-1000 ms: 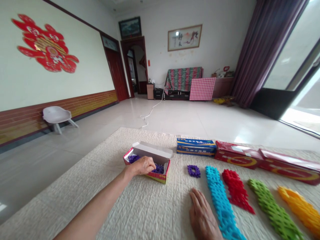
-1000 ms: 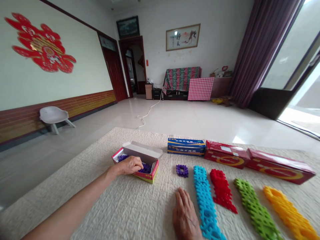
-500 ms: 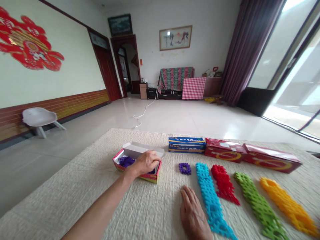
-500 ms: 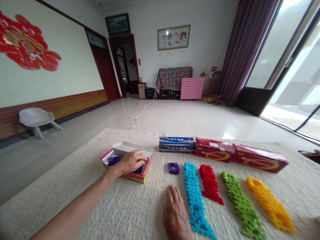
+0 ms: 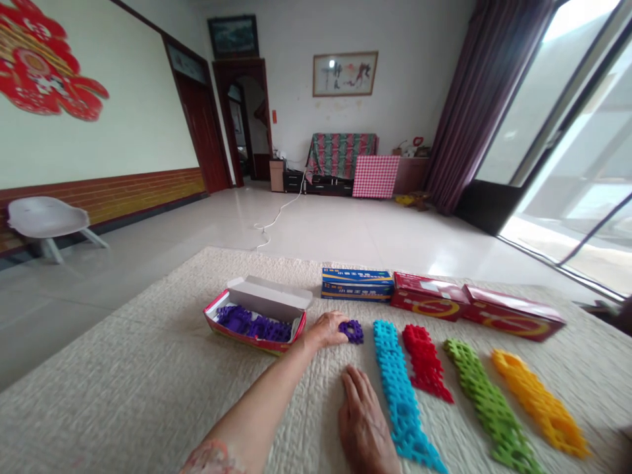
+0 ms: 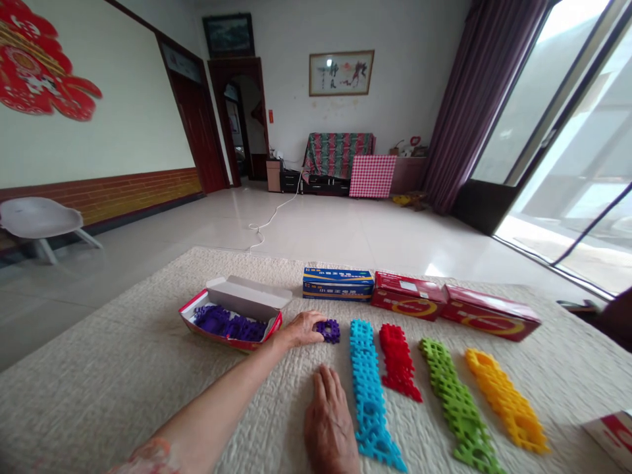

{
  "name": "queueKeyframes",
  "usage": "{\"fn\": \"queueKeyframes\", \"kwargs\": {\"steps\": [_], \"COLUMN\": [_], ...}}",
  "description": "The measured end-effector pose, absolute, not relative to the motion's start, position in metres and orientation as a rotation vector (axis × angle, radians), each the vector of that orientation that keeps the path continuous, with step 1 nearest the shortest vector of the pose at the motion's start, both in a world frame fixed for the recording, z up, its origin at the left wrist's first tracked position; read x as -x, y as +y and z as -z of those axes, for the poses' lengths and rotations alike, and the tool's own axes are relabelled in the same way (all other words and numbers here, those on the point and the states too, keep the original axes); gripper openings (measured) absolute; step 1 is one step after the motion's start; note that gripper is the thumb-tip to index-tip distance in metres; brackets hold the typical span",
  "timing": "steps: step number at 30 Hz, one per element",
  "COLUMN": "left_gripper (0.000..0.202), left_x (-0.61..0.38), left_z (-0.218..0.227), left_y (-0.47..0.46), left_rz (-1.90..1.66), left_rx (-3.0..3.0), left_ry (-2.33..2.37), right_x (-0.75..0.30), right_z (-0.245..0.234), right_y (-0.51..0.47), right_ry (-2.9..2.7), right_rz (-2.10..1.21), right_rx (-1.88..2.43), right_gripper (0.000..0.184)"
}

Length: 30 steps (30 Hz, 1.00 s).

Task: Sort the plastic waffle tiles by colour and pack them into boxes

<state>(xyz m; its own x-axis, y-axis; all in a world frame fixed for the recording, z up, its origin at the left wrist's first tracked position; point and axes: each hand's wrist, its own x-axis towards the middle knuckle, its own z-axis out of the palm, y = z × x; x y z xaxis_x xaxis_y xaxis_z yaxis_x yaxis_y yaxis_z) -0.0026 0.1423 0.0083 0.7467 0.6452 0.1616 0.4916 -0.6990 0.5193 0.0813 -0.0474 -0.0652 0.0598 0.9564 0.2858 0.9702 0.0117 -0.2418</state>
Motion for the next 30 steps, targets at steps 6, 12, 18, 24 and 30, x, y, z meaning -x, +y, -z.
{"fn": "queueKeyframes", "kwargs": {"steps": [6,12,18,24,30], "left_gripper": [0.031,0.046,0.046,0.045,0.047], "left_x": [0.006,0.075,0.210,0.268,0.266], "left_z": [-0.022,-0.072,-0.096,-0.086,-0.080], "left_y": [0.124,0.115,0.145,0.166,0.169], "left_rz": [-0.624,-0.793,-0.541,-0.348,-0.260], "left_rx": [-2.458,-2.497,-2.511,-2.514,-2.489], "left_ry": [0.888,0.727,1.128,1.167,1.197], "right_x": [-0.084,-0.093,-0.098,-0.095,-0.093], "right_z": [0.067,0.079,0.092,0.080,0.074], "right_y": [-0.045,-0.039,-0.035,-0.038,-0.039], "right_ry": [-1.923,-1.977,-1.966,-1.984,-1.961], "right_rz": [0.062,0.152,0.224,0.208,0.167], "right_rx": [1.925,1.844,1.806,1.829,1.859], "right_gripper": [0.051,0.049,0.047,0.048,0.049]}}
